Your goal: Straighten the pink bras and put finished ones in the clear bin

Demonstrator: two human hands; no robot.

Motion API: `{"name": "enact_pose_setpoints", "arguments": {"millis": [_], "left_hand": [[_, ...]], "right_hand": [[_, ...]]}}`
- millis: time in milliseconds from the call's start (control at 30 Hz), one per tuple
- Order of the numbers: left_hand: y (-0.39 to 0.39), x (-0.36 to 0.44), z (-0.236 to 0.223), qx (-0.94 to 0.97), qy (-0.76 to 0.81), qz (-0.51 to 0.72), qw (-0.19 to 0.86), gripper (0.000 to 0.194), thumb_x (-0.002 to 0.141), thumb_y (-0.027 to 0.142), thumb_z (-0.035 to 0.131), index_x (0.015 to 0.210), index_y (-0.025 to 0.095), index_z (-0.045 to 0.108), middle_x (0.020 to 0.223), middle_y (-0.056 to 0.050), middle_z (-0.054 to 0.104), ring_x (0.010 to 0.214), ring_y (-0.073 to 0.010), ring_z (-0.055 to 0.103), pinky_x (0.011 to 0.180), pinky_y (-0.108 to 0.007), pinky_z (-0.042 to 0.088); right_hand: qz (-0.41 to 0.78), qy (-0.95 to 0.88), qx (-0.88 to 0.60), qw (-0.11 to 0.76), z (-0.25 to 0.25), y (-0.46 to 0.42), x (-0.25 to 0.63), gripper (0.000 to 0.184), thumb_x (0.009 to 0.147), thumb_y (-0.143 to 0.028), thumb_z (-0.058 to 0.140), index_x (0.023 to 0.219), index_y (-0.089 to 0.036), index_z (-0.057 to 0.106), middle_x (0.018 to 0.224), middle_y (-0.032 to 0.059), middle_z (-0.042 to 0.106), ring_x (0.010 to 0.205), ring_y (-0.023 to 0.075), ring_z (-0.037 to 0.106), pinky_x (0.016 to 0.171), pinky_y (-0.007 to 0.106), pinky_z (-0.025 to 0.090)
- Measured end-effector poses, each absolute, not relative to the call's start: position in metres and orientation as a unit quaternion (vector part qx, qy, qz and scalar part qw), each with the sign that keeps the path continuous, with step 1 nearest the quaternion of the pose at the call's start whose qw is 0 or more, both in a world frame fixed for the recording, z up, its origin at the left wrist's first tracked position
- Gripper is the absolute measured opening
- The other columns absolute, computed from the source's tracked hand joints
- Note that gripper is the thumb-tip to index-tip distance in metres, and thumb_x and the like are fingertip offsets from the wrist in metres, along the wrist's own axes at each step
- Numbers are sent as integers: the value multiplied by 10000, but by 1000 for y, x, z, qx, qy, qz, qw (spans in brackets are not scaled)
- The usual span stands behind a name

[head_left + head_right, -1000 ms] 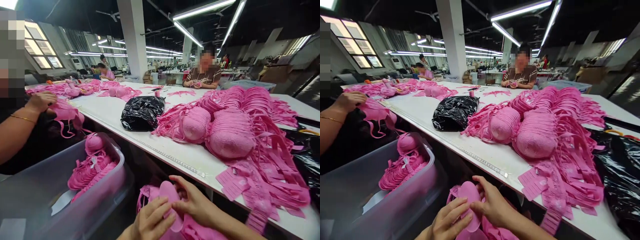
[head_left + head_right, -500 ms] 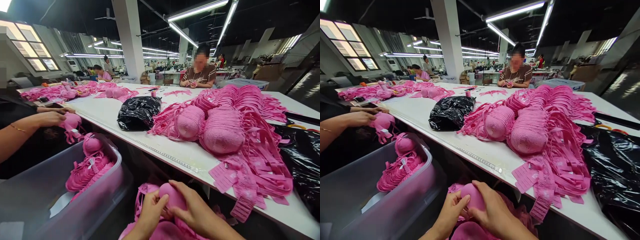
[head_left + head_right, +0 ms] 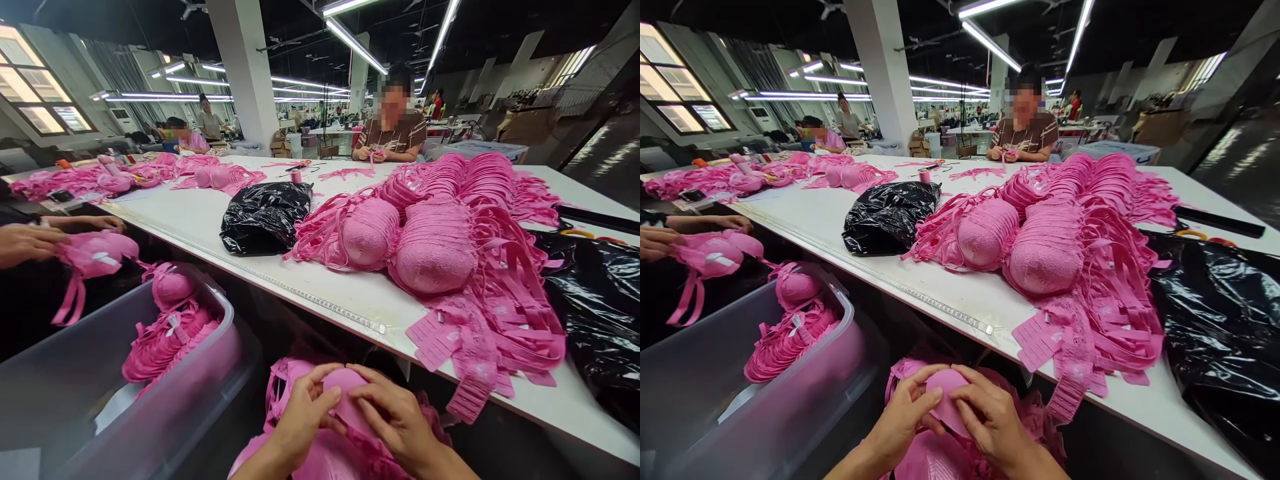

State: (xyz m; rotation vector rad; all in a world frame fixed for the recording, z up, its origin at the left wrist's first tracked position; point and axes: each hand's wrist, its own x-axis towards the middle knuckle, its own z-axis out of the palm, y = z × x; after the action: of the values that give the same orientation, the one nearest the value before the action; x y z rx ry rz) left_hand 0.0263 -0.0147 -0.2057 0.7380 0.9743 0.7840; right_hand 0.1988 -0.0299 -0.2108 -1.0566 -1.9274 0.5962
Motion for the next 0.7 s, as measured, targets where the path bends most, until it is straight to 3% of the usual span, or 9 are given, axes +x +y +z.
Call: {"name": "enact_pose_setpoints", "arguments": {"millis": [100, 200, 433, 567, 700], "left_hand": [[-14, 31, -205, 354, 468, 375, 718, 423, 661, 398, 717, 971, 125, 627, 614, 2, 603, 483, -118, 562, 512, -257, 502], [-16, 38, -207, 332, 472, 411, 706, 383, 673, 402, 706, 938, 145, 605, 583, 11, 604, 508, -146, 590, 515, -260, 490], [-20, 38, -208, 325, 421, 398, 747, 344, 724, 381, 678, 945, 145, 561, 703, -30, 637, 589, -174, 630, 560, -293, 518], [-24, 37, -201, 362, 417, 421, 720, 285, 724, 332, 689, 919, 157, 578, 908, -65, 635, 790, -185, 624, 644, -280, 532], [-31, 38, -209, 372, 391, 474, 696, 556, 611, 185, 771, 1112, 232, 534, 1006, -59, 631, 869, -189, 615, 703, -271, 529]], "right_hand": [[219, -784, -433, 388, -214, -36, 198, 214, 794, -270, 609, 992, -219, 669, 1309, 129, 515, 1129, 272, 548, 899, 359, 506], [152, -783, -438, 416, -222, -41, 195, 290, 784, -213, 626, 1072, -229, 652, 1436, 118, 342, 1213, 298, 461, 932, 385, 486], [152, -750, -427, 482, -233, -41, 199, 169, 859, -168, 540, 943, -199, 682, 1230, 127, 581, 1071, 234, 594, 879, 292, 532], [155, -736, -428, 501, -224, -40, 199, 139, 860, -153, 533, 885, -182, 666, 1109, 117, 654, 992, 211, 638, 852, 254, 540], [167, -707, -443, 525, -217, -38, 194, 115, 860, -158, 534, 830, -191, 640, 976, 91, 695, 916, 196, 661, 787, 249, 560]]}}
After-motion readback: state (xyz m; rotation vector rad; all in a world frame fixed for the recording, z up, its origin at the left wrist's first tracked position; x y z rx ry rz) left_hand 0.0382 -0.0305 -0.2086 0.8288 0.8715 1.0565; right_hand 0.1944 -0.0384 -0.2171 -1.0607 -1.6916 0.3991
